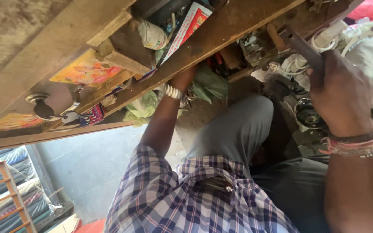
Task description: The person disassembles and reassembles a small electric motor on a cluttered workbench. They use a hammer to tap components, insert the rotor into the stator, and fit end caps and washers while handling wires and small parts.
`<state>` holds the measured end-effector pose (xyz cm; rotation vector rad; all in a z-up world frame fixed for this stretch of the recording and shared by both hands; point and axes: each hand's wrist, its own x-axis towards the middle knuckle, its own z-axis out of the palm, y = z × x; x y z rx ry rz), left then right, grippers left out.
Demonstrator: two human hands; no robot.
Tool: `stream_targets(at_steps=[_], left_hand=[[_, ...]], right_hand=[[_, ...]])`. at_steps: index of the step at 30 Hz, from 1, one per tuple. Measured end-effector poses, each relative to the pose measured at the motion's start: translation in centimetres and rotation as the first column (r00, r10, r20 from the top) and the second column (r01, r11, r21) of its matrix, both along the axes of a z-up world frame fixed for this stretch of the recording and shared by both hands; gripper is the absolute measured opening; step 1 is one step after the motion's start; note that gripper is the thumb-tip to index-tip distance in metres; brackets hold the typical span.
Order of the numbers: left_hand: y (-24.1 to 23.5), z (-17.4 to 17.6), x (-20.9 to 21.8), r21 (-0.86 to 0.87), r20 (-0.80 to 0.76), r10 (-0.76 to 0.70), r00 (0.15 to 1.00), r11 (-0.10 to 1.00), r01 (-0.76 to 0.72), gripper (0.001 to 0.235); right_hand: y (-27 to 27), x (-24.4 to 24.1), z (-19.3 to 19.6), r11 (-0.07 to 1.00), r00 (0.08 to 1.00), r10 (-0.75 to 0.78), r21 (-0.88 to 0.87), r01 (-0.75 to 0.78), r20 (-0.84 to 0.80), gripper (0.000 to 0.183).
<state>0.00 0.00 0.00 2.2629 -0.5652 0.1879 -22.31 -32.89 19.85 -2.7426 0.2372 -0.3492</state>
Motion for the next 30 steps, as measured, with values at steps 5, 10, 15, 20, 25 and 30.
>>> stream_targets(at_steps=[5, 10, 15, 20, 25, 30], left_hand=[[0.7, -3.7, 5.8, -0.025, -0.012, 0.049, 0.999, 0.998, -0.049, 0.025], [-2.3, -1.8, -0.6, -0.130, 0.139, 0.291, 0.947, 0.953, -0.274, 0.025], [-12.3, -3.3, -15.7, -0.113, 0.191, -0.246, 0.950, 0.956, 0.270, 0.026], [-26.5, -6.4, -14.0, -0.018, -0.077, -0.489, 0.869, 0.872, 0.489, 0.044], [-28.2, -6.6, -12.4, 0.347, -0.044, -0.369, 0.928, 0.866, 0.360, 0.057], [-21.4, -1.8, -11.7, 0.406, 0.219, -0.581, 0.784, 0.785, 0.468, 0.009]], right_hand=[[-0.2, 0.4, -0.6, 0.999, 0.999, 0.027, -0.030, -0.026, 0.042, 0.023], [-1.5, 0.0, -1.6, 1.000, 0.999, -0.015, 0.013, 0.015, 0.038, 0.023], [-2.7, -1.0, -0.9, 1.000, 0.992, -0.018, -0.007, 0.020, 0.128, 0.016], [-3.2, -1.4, 0.3, 0.992, 0.990, -0.119, -0.044, 0.122, 0.072, 0.021], [-2.4, -0.9, -0.4, 0.997, 0.994, -0.029, -0.063, 0.035, 0.106, 0.016], [-3.2, -1.0, -2.1, 0.999, 1.000, -0.019, -0.049, 0.020, 0.016, 0.024]])
